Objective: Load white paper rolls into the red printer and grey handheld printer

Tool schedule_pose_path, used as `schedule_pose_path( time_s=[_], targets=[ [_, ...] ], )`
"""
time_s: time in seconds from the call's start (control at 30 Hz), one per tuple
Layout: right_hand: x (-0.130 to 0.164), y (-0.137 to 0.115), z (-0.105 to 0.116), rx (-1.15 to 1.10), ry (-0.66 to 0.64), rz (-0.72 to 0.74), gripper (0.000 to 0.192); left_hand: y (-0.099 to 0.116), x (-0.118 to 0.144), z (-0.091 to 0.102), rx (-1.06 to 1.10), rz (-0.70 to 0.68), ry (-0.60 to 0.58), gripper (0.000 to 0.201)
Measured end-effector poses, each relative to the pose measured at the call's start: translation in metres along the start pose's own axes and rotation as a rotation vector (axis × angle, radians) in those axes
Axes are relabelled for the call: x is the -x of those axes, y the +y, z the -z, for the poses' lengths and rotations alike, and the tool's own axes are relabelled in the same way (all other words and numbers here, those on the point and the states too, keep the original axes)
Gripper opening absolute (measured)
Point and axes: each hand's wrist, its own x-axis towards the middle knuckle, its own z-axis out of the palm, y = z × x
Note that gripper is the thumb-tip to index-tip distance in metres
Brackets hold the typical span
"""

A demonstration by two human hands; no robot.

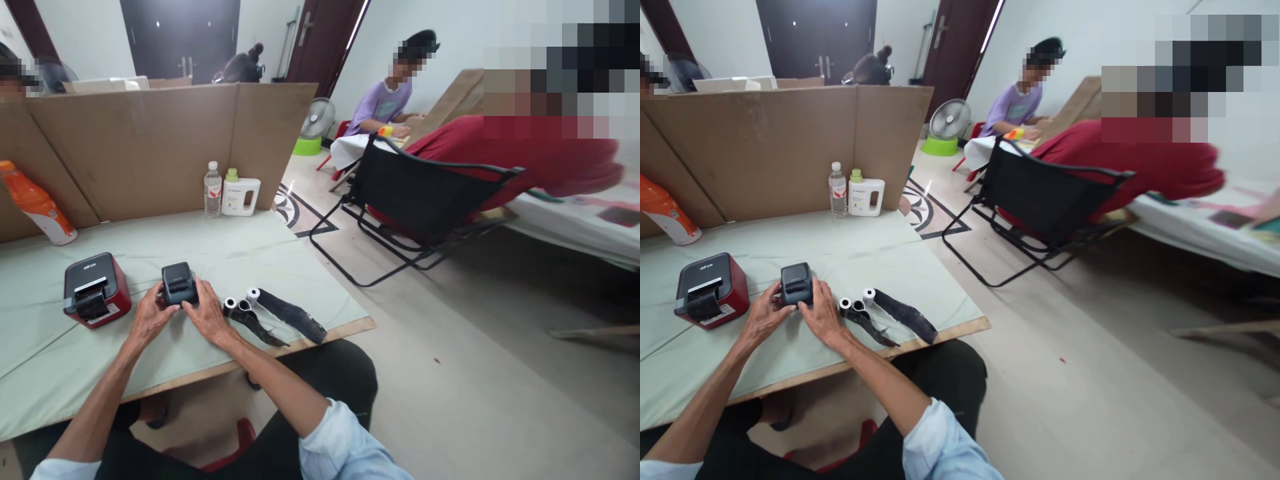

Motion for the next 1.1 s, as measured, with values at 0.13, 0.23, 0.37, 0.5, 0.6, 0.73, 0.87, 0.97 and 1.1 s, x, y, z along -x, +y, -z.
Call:
schedule_pose_path(
  time_s=[0.13,0.23,0.37,0.5,0.6,0.73,0.87,0.97,1.1],
  targets=[
    [0.001,0.004,0.003,0.001,-0.031,0.028,0.079,0.004,-0.002,0.010,-0.022,0.026,-0.009,0.075],
    [0.002,0.009,0.003,-0.001,-0.051,0.044,0.079,0.007,-0.004,0.018,-0.024,0.022,-0.025,0.075],
    [0.004,0.013,0.002,-0.006,-0.055,0.063,0.077,0.008,-0.003,0.024,-0.048,-0.030,-0.054,0.066],
    [0.005,0.013,0.001,-0.045,-0.049,0.059,0.076,0.005,0.000,0.027,-0.089,-0.079,-0.083,0.063],
    [0.006,0.014,-0.001,-0.067,-0.037,0.051,0.074,0.002,0.001,0.028,-0.123,-0.095,-0.105,0.059],
    [0.007,0.014,-0.002,-0.075,-0.026,0.053,0.073,-0.001,0.001,0.027,-0.136,-0.116,-0.082,0.063],
    [0.007,0.014,-0.001,-0.058,-0.030,0.076,0.073,-0.001,0.003,0.022,-0.101,-0.097,-0.064,0.071],
    [0.007,0.015,0.000,-0.062,-0.027,0.081,0.073,-0.002,0.007,0.017,-0.102,-0.080,-0.018,0.076],
    [0.007,0.016,-0.002,-0.065,-0.028,0.067,0.073,-0.003,0.010,0.012,-0.111,-0.064,0.030,0.082]
  ],
)
